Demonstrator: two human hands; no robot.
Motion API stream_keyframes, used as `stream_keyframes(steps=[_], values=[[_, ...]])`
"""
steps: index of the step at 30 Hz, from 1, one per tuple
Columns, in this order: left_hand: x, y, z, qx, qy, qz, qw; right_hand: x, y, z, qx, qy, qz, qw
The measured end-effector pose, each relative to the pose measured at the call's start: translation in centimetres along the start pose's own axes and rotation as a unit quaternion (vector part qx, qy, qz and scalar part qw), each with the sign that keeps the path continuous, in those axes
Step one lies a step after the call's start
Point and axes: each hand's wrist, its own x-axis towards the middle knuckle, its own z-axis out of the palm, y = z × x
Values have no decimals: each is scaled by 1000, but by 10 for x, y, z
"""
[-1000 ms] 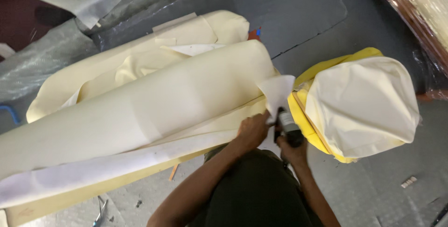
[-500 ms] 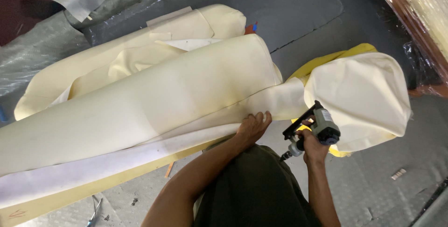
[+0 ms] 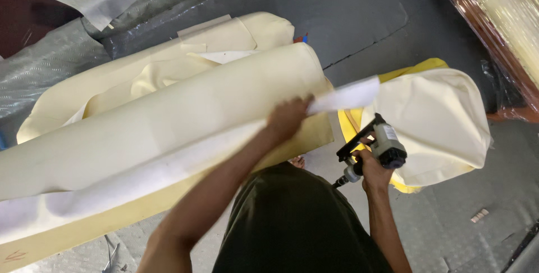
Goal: The person uses a pneumatic staple gun to attach white fabric to a padded furniture frame. They hold the fabric taut with one hand while stapling along the edge with the other, working along the length of the piece.
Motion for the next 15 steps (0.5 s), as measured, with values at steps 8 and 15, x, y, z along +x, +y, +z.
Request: stream_keyframes(steps=[8, 15], values=[[49, -59, -80, 10, -27, -62, 998, -7, 11, 46, -139, -165, 3, 976], [-9, -10, -75, 94, 61, -131, 985, -23, 9, 83, -218, -255, -65, 940]])
